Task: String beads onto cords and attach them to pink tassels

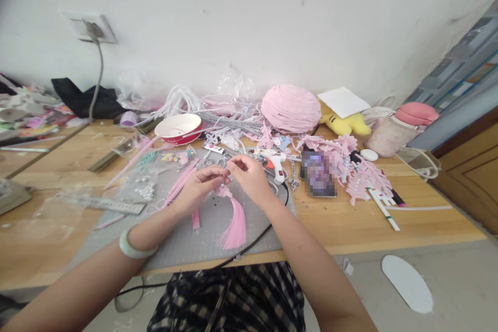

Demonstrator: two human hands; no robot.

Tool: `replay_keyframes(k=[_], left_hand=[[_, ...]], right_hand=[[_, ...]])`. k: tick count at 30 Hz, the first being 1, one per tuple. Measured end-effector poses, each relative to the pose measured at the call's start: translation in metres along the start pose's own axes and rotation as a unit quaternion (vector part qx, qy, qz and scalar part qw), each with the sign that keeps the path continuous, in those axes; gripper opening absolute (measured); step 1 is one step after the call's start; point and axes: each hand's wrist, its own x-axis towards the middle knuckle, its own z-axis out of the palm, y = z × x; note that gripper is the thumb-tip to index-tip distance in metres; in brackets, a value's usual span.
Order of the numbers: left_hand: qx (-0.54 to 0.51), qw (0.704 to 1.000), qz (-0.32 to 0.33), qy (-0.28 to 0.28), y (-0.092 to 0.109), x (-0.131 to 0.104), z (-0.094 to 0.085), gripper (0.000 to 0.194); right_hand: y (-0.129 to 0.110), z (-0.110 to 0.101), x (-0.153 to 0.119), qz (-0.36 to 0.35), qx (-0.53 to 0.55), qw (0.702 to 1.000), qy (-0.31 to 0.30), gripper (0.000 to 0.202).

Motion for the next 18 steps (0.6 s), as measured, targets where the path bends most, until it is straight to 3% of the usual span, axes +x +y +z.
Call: replay_keyframes(k=[18], left_hand=[[0.009, 1.0, -0.012, 0.01, -0.0012, 0.0, 0.0002, 0.021]], right_hand=[[0.0005, -0.0026, 0.0004, 0.004, 0.003, 1.0, 0.023, 0.012]])
